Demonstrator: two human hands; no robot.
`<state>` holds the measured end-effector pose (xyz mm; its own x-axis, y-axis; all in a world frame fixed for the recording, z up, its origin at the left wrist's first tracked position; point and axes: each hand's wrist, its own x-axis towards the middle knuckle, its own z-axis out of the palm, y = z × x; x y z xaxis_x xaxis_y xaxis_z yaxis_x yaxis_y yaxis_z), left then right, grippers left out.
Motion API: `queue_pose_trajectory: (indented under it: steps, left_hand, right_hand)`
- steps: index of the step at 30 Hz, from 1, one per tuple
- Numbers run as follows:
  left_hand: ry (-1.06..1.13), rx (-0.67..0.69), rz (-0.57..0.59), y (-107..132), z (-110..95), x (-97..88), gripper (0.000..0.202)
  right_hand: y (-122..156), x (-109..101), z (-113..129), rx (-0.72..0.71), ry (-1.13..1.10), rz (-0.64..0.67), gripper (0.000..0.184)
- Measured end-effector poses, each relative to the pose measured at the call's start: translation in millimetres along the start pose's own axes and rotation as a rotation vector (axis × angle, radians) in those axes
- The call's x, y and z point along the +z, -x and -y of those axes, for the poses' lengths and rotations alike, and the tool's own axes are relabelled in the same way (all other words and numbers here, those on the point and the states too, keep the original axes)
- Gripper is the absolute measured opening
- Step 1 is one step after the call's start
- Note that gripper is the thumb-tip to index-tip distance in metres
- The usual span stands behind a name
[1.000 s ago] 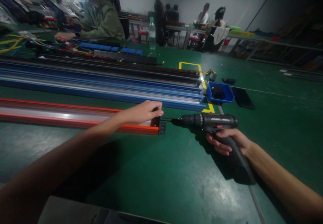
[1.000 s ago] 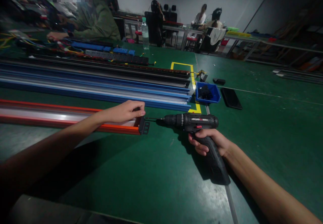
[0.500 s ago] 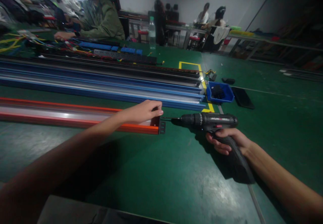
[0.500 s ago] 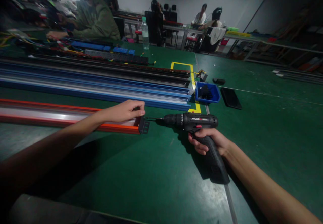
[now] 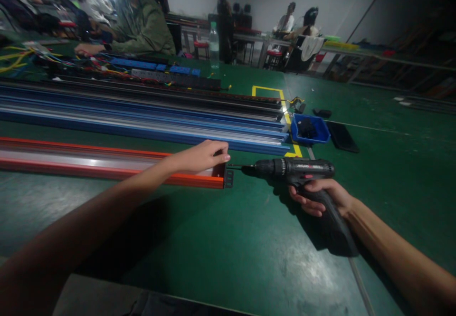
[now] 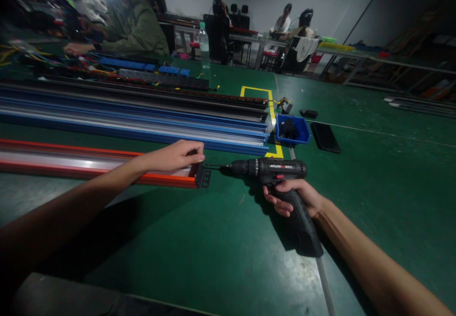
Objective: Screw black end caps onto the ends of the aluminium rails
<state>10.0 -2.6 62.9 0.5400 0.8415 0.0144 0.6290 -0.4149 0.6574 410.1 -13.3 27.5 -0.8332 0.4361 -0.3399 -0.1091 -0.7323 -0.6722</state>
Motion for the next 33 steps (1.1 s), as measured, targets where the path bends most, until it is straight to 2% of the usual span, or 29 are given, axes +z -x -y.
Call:
queue_pose_trajectory:
  steps: [3,21,33]
  left_hand:
    - [-0.012,0.003,-0.001,0.0,0.6,0.0,0.032]
    - [-0.016,0.004,-0.002,-0.9,1.5,0.7,0.032]
    - [-0.032,0.027,-0.013,-1.3,4.3,1.1,0.032]
  right_hand:
    - [0.1,0.3,0.0,-0.001,-0.012,0.011,0.032]
    - [0.9,-4.8,-0.4,-0.002,0.023,0.001,0.02]
    - [0.5,-0.9,1.1,-0.003,0.022,-0.007,0.024]
